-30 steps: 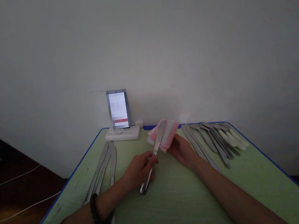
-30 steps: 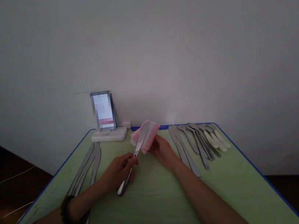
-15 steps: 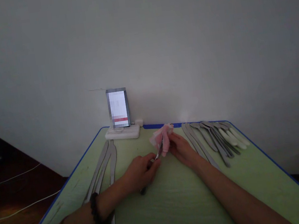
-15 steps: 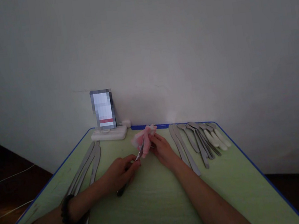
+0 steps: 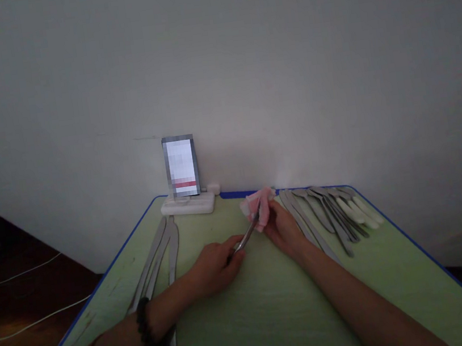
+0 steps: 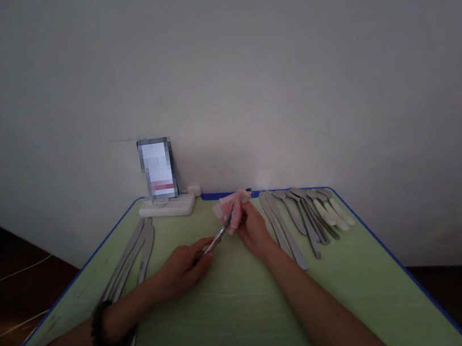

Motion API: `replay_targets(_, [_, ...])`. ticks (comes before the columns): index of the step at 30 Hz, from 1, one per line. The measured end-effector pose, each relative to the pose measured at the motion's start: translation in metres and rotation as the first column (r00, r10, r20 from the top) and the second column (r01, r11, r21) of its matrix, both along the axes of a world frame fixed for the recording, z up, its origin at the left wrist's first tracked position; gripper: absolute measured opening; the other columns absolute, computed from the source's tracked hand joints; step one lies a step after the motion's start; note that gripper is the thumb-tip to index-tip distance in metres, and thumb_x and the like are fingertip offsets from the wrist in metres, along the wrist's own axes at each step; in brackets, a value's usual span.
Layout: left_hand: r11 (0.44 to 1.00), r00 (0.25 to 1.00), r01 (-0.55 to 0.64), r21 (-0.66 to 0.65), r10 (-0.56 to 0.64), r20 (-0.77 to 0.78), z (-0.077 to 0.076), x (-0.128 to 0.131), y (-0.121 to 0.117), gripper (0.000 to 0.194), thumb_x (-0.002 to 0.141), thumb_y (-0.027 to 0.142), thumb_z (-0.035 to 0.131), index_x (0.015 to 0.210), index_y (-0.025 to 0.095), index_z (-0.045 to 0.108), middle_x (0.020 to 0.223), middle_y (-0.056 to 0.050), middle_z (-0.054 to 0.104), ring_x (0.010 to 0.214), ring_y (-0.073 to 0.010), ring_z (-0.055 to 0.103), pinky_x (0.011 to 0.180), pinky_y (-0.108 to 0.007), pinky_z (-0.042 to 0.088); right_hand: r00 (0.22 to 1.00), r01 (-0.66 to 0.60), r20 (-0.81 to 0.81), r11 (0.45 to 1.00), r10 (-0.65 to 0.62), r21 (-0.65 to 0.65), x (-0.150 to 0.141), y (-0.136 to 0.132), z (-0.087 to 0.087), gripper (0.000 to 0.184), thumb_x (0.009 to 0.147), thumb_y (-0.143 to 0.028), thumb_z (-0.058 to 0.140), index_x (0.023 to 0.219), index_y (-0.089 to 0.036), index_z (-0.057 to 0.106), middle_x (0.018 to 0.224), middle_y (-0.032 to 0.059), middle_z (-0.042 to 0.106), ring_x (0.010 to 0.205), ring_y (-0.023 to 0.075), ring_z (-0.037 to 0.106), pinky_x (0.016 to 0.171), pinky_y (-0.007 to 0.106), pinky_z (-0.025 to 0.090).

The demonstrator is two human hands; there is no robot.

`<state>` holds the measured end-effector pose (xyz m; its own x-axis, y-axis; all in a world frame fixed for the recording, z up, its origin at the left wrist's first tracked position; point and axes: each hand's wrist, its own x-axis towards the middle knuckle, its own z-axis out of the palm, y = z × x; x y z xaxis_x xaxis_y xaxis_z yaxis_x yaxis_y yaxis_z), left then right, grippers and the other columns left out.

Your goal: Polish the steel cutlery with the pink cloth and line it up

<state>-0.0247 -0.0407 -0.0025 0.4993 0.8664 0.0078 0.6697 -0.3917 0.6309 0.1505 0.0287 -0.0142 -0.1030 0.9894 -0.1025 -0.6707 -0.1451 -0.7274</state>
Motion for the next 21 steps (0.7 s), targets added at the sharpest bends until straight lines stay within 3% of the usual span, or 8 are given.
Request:
replay_targets(4, [0.999,1.000,0.001,-0.033,-0.001,0.017,0.002,0.001,0.000,0.037,0.091,0.031,0.035,0.115,0.014,0.056,0.055,0.003,0.052,0.049,-0.0141,0.050,0.051,-0.022,0.034,0.997,-0.074,0.013,0.997,0.074,0.025,0.000,-0.002,0.001,0.017,0.077,-0.029,0.060,0.065,-0.018,0.064,0.061,0.0011,0.064,0.054,0.0144,0.054,0.057,0.029,0.049])
replay_targets(9, [0.996,0.993,-0.016,-0.088,0.026,0.112,0.001,0.001,0.001,0.036,0.092,0.031,0.035,0.117,0.013,0.054,0.055,0.005,0.049,0.050,-0.0119,0.046,0.049,-0.021,0.031,0.999,-0.036,-0.040,0.999,0.035,-0.011,0.006,0.005,-0.007,0.011,0.069,-0.018,0.057,0.062,-0.019,0.064,0.064,0.0007,0.066,0.061,0.0158,0.059,0.066,0.032,0.053])
replay_targets(15, [0.981,0.891,-0.096,-0.170,0.161,0.425,-0.009,0.000,0.004,0.038,0.093,0.039,0.037,0.122,0.016,0.046,0.054,0.010,0.034,0.046,-0.0091,0.031,0.045,-0.019,0.023,0.988,0.038,-0.151,0.999,-0.040,-0.018,0.012,0.005,-0.008,0.013,0.076,-0.031,0.057,0.068,-0.023,0.065,0.070,-0.0007,0.068,0.067,0.0167,0.061,0.072,0.036,0.053])
replay_targets(21, [0.980,0.892,-0.145,-0.138,0.190,0.411,-0.003,0.002,0.001,0.039,0.090,0.038,0.041,0.118,0.013,0.051,0.053,0.009,0.037,0.047,-0.0088,0.031,0.046,-0.019,0.023,0.999,0.044,-0.036,0.992,-0.040,0.117,0.005,-0.001,0.002,0.034,0.080,-0.049,0.057,0.059,-0.022,0.058,0.053,-0.0018,0.057,0.047,0.0126,0.050,0.053,0.029,0.048])
